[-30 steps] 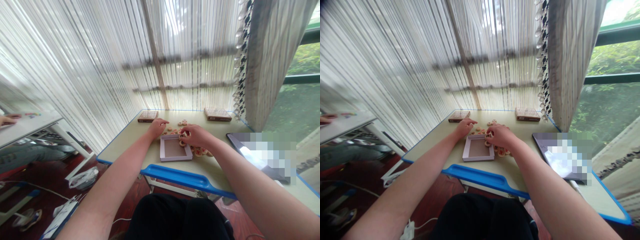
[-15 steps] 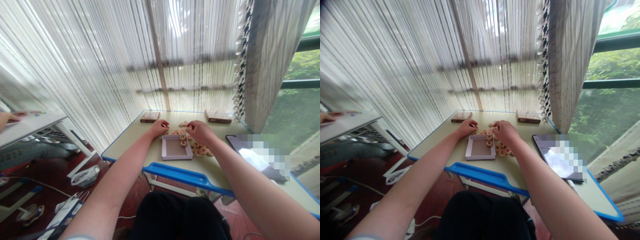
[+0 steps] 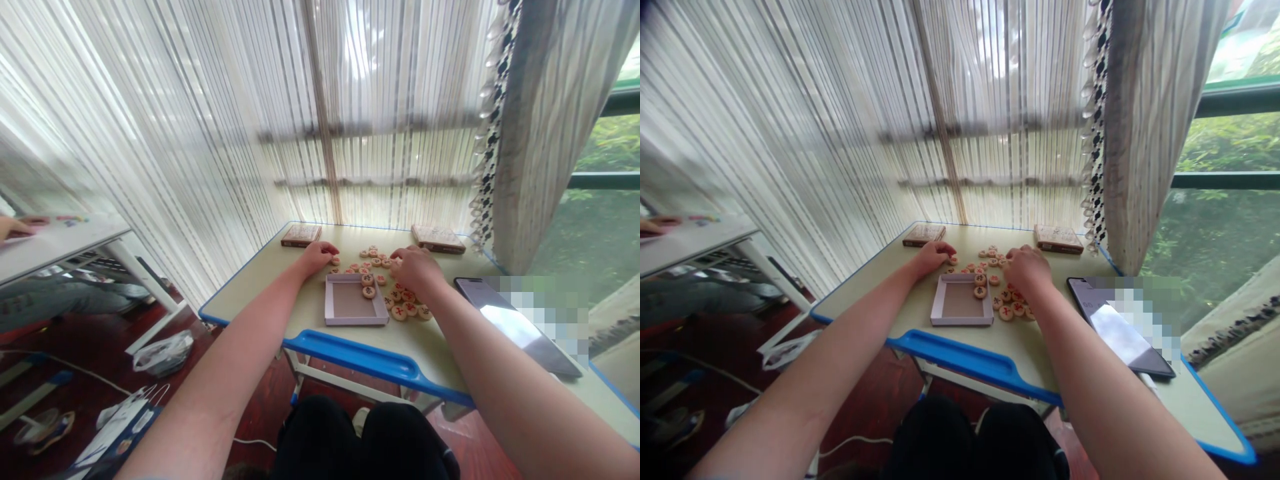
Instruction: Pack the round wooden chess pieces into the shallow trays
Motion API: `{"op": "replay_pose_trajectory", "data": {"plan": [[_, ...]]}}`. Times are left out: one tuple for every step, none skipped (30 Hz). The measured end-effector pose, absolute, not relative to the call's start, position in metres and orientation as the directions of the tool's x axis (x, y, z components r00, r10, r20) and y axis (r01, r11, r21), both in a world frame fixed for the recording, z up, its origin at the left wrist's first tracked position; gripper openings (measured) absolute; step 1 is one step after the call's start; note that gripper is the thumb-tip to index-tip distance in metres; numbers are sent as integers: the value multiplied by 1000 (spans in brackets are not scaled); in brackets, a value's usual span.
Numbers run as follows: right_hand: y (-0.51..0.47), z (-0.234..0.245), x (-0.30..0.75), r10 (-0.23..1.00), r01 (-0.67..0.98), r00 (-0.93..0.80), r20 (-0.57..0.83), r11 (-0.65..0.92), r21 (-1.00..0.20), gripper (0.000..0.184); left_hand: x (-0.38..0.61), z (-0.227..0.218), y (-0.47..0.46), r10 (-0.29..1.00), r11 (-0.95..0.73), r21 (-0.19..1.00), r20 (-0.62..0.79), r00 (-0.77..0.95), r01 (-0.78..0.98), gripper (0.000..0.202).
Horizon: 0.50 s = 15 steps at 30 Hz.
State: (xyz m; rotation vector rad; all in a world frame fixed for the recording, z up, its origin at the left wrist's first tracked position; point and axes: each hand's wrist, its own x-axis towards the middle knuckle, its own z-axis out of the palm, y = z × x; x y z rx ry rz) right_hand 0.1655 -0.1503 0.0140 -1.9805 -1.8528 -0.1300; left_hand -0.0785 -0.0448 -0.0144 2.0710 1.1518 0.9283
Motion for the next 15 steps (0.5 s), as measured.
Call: {"op": "replay_pose_trajectory", "data": {"plan": [[-149, 13, 169, 940, 972, 142, 310, -74, -221, 30, -79, -14, -45, 882, -443, 765, 278, 380, 468, 24], [-148, 12, 172, 950, 969, 171, 263, -114, -219, 31, -79, -14, -46, 885, -434, 770, 269, 380, 468, 24], [-147, 11, 175, 959, 963, 189, 212, -139, -231, 30, -79, -14, -46, 886, -430, 773, 263, 381, 466, 24], [-146, 10, 177, 967, 956, 195, 165, -150, -252, 29, -80, -14, -48, 885, -429, 777, 260, 385, 461, 25], [-145, 10, 179, 972, 949, 193, 133, -150, -278, 28, -80, -14, -49, 884, -429, 780, 258, 390, 456, 26], [-144, 9, 180, 975, 942, 185, 121, -141, -304, 27, -80, -13, -50, 883, -430, 781, 257, 394, 453, 27], [-143, 9, 181, 976, 936, 177, 126, -127, -329, 27, -80, -13, -51, 882, -431, 778, 256, 396, 457, 28], [-143, 9, 183, 974, 929, 176, 142, -117, -352, 27, -80, -13, -53, 882, -433, 774, 256, 397, 463, 28], [-143, 9, 184, 969, 920, 186, 162, -114, -375, 27, -80, -12, -54, 882, -434, 768, 256, 395, 471, 29], [-142, 8, 187, 962, 911, 203, 180, -119, -394, 28, -80, -12, -55, 882, -437, 761, 258, 395, 479, 29], [-142, 8, 189, 955, 904, 224, 192, -130, -408, 29, -81, -12, -55, 881, -442, 754, 262, 394, 486, 29], [-142, 8, 192, 948, 898, 249, 197, -150, -414, 30, -81, -12, -56, 881, -445, 749, 267, 390, 492, 29], [-142, 8, 196, 942, 898, 268, 203, -168, -406, 31, -81, -12, -56, 880, -449, 744, 272, 389, 496, 29], [-141, 7, 199, 937, 903, 279, 213, -181, -389, 32, -82, -12, -56, 879, -453, 738, 277, 387, 500, 29], [-142, 8, 202, 934, 915, 271, 232, -174, -365, 32, -82, -11, -57, 878, -457, 733, 282, 386, 504, 29]]}}
